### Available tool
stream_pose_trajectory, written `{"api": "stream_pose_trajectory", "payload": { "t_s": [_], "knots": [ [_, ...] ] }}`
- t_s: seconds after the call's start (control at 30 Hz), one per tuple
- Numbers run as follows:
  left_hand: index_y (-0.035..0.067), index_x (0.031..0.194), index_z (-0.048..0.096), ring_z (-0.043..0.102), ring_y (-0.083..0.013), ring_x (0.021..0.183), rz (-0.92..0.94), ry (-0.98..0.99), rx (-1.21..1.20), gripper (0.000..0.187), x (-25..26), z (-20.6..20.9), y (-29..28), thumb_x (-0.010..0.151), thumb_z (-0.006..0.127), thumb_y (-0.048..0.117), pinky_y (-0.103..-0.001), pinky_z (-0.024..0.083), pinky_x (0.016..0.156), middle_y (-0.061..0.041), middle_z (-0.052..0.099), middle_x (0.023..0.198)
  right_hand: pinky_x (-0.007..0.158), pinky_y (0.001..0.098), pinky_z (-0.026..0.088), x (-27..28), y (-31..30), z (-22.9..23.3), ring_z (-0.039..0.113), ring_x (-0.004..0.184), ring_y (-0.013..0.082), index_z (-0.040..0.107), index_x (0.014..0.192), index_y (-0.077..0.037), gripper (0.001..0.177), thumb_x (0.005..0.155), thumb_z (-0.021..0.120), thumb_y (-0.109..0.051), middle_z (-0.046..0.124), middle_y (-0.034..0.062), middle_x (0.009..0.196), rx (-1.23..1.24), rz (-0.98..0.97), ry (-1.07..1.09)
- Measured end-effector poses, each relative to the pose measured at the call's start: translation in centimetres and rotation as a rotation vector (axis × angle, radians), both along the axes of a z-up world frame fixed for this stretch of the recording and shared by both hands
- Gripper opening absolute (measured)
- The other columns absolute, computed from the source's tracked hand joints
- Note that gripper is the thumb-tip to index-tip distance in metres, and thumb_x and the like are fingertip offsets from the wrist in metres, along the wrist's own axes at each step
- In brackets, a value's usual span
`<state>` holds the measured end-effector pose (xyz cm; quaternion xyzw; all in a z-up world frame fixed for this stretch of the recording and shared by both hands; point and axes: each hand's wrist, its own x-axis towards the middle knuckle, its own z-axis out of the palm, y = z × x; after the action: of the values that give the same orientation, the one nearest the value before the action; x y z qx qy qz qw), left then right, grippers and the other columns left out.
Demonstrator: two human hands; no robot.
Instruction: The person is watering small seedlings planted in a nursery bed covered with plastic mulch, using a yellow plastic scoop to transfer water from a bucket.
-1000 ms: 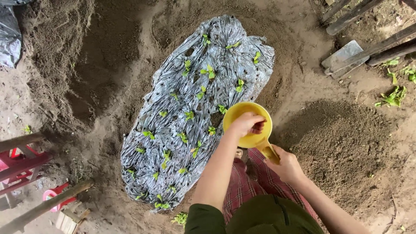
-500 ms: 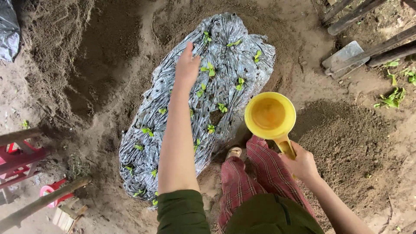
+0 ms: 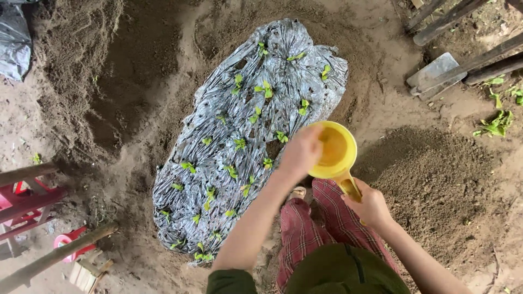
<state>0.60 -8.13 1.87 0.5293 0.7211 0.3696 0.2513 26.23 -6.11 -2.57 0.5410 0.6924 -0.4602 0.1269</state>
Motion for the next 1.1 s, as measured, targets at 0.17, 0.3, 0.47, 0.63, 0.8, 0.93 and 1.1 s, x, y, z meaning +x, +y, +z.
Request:
{"api": "stream_pose_trajectory", "payload": {
  "t_s": [0.17,0.3,0.47,0.63,0.8,0.93,1.1],
  "knots": [
    [0.010,0.114,0.070,0.070,-0.0280,0.102,-0.134,0.336,-0.445,0.026,3.6,-13.9,-1.8,0.090,0.061,0.014,-0.038,0.057,0.087,-0.014,0.071,0.103,0.091,0.0459,0.059,0.3,-1.5,-2.1,0.071,0.110,0.0370,0.062,0.142,-0.012,0.071,0.077,0.081,-0.033,0.075,0.0204,0.116,0.093,0.180,0.049],
    [0.008,0.092,0.080,0.076,-0.0283,0.091,-0.106,0.313,-0.877,0.021,3.0,-11.6,-2.4,0.091,0.060,0.015,-0.039,0.063,0.074,-0.015,0.077,0.091,0.092,0.0432,0.060,-0.8,-2.1,-1.4,0.071,0.111,0.0352,0.062,0.140,-0.014,0.066,0.079,0.079,-0.033,0.074,0.0190,0.119,0.092,0.262,0.152],
    [-0.001,0.100,0.069,0.068,-0.0271,0.086,0.199,-0.845,-0.832,0.026,1.9,-13.8,-1.7,0.088,0.064,0.022,-0.040,0.059,0.075,-0.017,0.070,0.092,0.091,0.0454,0.059,-1.3,-2.3,-0.9,0.070,0.114,0.0371,0.065,0.138,-0.008,0.069,0.075,0.083,-0.029,0.076,0.0199,0.118,-0.085,0.068,0.192],
    [0.002,0.092,0.067,0.072,-0.0191,0.061,0.191,-1.501,-0.422,0.014,-3.9,-4.3,-1.5,0.088,0.078,0.010,-0.032,0.063,0.054,-0.009,0.071,0.074,0.088,0.0526,0.058,0.1,-2.0,0.2,0.071,0.108,0.0425,0.066,0.135,-0.005,0.068,0.074,0.085,-0.029,0.075,0.0253,0.114,-0.052,0.065,0.097],
    [0.016,0.104,0.080,0.074,-0.0238,0.086,0.271,-0.496,-0.491,0.020,-8.4,-8.2,-3.4,0.089,0.073,0.028,-0.038,0.060,0.074,-0.006,0.077,0.090,0.085,0.0503,0.061,2.5,0.9,0.6,0.074,0.105,0.0394,0.065,0.140,-0.007,0.062,0.083,0.082,-0.025,0.075,0.0236,0.118,-0.058,-0.062,-0.069],
    [0.024,0.110,0.078,0.073,-0.0158,0.080,0.422,-0.388,-0.551,0.027,-9.7,-12.2,-7.0,0.090,0.074,0.041,-0.036,0.059,0.074,0.001,0.077,0.093,0.072,0.0451,0.065,4.4,2.1,0.5,0.076,0.094,0.0374,0.054,0.151,-0.006,0.065,0.092,0.076,-0.021,0.073,0.0256,0.118,-0.111,-0.155,-0.110],
    [0.011,0.110,0.078,0.068,-0.0389,0.106,0.461,-0.243,-0.768,0.029,-10.5,-14.3,-13.8,0.096,0.064,0.032,-0.058,0.051,0.099,-0.014,0.075,0.105,0.097,0.0556,0.055,2.7,2.1,4.8,0.066,0.115,0.0454,0.058,0.144,0.004,0.069,0.085,0.079,-0.024,0.069,0.0313,0.125,-0.043,-0.188,-0.080]
  ]
}}
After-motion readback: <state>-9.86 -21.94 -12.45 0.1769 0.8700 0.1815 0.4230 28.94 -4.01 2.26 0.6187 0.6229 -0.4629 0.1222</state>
